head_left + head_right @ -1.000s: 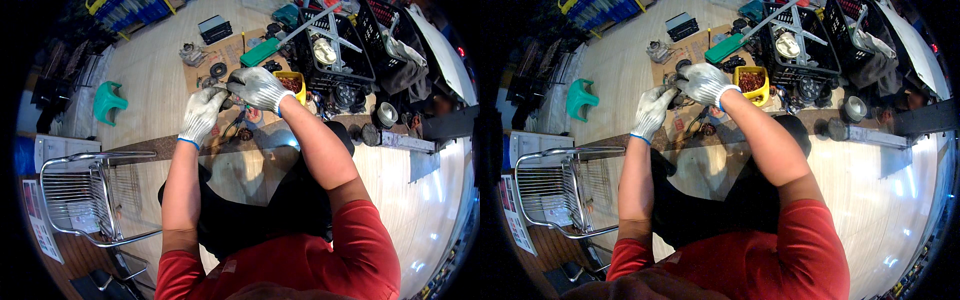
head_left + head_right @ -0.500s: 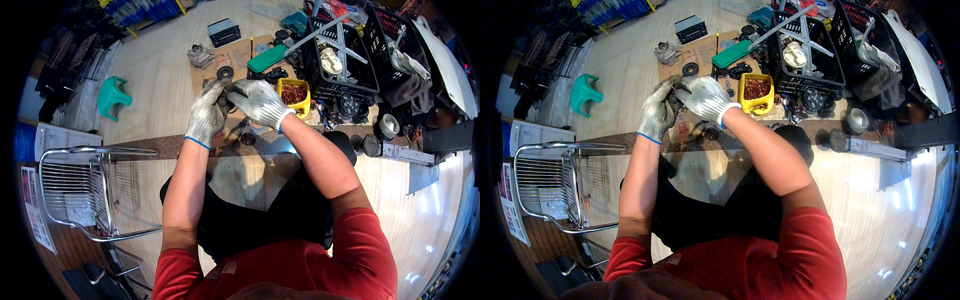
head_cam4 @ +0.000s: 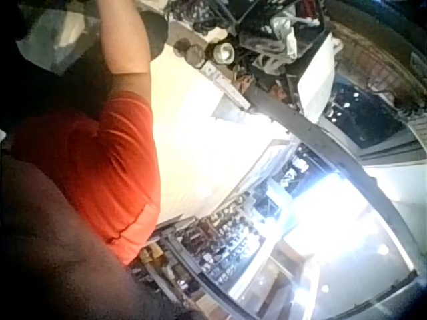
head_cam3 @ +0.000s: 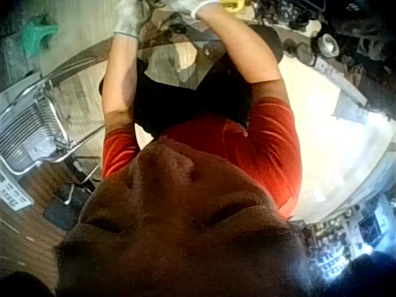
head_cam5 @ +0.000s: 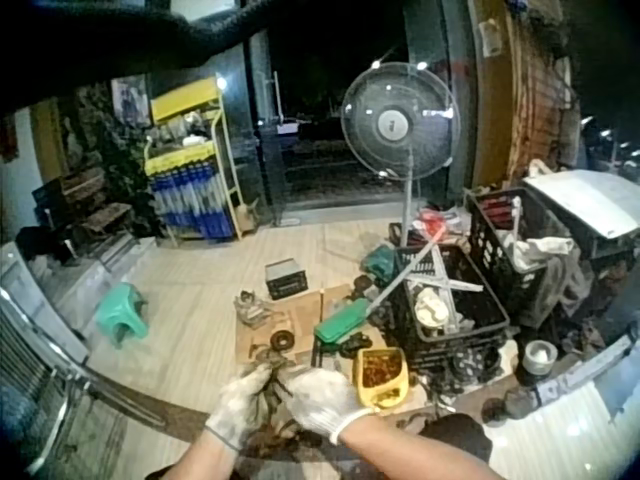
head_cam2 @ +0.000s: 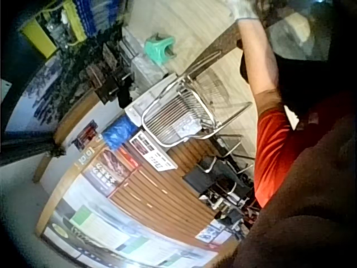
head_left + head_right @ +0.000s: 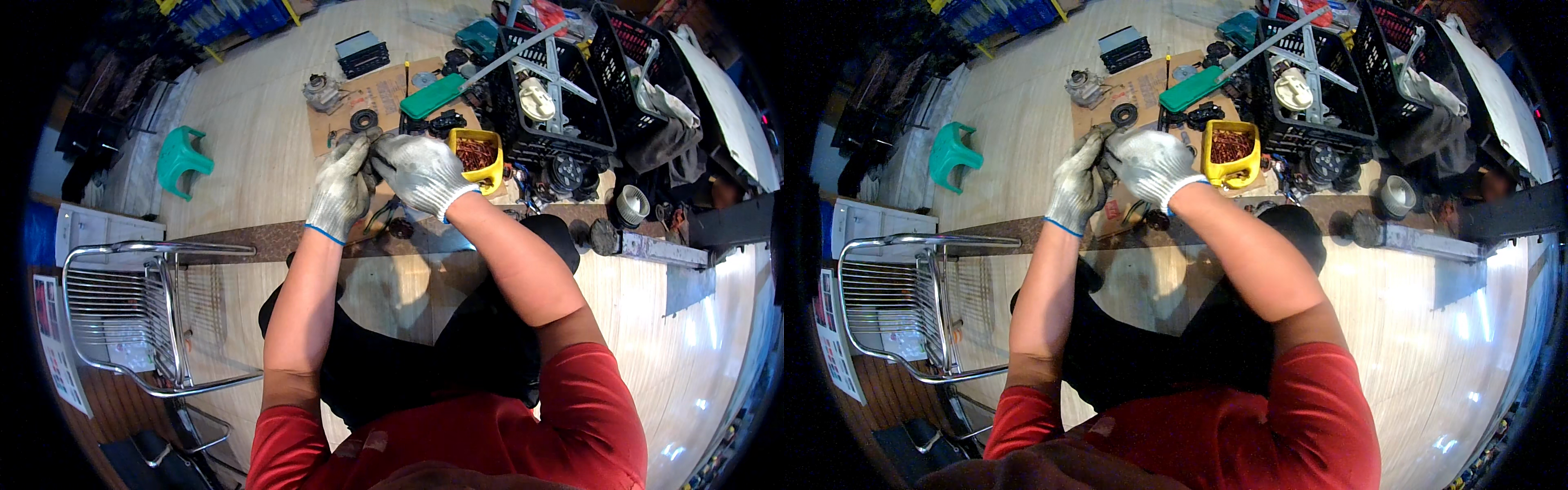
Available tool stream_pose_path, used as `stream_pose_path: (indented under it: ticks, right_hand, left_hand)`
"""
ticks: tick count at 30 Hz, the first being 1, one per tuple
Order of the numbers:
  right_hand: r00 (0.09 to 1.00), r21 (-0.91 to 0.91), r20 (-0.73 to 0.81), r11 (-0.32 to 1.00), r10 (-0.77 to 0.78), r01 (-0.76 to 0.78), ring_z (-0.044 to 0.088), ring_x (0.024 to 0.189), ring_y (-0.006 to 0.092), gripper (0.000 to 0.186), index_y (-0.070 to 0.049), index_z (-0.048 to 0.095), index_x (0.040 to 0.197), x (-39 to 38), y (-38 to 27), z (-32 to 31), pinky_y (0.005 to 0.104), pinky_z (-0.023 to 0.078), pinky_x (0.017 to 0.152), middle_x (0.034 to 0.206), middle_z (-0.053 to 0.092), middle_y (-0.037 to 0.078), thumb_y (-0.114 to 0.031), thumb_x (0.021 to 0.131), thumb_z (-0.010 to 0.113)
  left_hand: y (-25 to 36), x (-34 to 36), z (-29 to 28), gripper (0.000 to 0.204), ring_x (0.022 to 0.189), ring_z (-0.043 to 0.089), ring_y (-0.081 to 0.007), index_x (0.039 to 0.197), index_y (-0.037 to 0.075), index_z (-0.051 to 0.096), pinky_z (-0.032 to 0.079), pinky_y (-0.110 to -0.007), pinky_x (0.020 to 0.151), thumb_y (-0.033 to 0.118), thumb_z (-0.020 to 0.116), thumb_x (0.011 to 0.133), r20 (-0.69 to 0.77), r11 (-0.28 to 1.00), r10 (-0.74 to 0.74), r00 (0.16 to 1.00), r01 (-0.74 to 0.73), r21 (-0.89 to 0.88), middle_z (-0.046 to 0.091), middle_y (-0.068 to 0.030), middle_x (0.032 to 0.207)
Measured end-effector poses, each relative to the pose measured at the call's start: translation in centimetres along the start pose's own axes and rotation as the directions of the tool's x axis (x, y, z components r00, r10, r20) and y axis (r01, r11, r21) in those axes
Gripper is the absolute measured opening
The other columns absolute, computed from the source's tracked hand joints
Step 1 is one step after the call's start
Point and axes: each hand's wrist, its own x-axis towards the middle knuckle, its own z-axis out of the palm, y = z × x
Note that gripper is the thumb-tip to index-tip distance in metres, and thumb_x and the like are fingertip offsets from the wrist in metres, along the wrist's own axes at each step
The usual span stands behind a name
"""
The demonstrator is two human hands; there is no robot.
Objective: The person cleans and handles various mechanical components, including a stator and small metal pieces, at a low workbench.
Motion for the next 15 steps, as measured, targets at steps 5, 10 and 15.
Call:
stream_pose_path:
  ticks: [5,10,15]
  right_hand:
    - [1.000,0.046,-0.022,0.999,0.013,-0.012,0.068,0.086,0.0341,0.028,-0.010,0.068,0.097,0.1,0.4,0.4,0.0443,0.055,0.074,0.091,0.070,0.015,-0.032,0.093,0.052]
    - [0.999,0.216,-0.042,0.976,0.014,-0.004,0.067,0.086,0.0364,0.030,-0.008,0.067,0.103,0.1,0.5,0.2,0.0464,0.054,0.075,0.094,0.069,0.018,-0.032,0.093,0.052]
    - [1.000,0.357,-0.011,0.934,0.010,-0.006,0.065,0.088,0.0398,0.032,-0.004,0.067,0.102,0.2,0.4,-0.8,0.0473,0.052,0.076,0.096,0.068,0.021,-0.031,0.092,0.053]
  left_hand:
    - [-0.2,-0.4,1.3,0.034,0.098,0.064,-0.0188,0.127,-0.004,0.055,0.054,-0.027,0.083,0.018,0.052,0.101,-0.016,0.998,0.013,1.000,-0.012,0.059,0.064,-0.0135,0.116]
    - [-0.4,-0.3,0.7,0.033,0.106,0.061,-0.0241,0.127,-0.006,0.054,0.052,-0.034,0.094,0.015,0.049,0.102,0.082,0.992,0.020,0.996,-0.010,-0.125,0.061,-0.0170,0.119]
    - [-0.5,0.0,0.5,0.035,0.108,0.061,-0.0252,0.127,-0.006,0.054,0.051,-0.035,0.096,0.019,0.046,0.103,0.090,0.977,-0.018,0.996,0.037,-0.209,0.061,-0.0175,0.120]
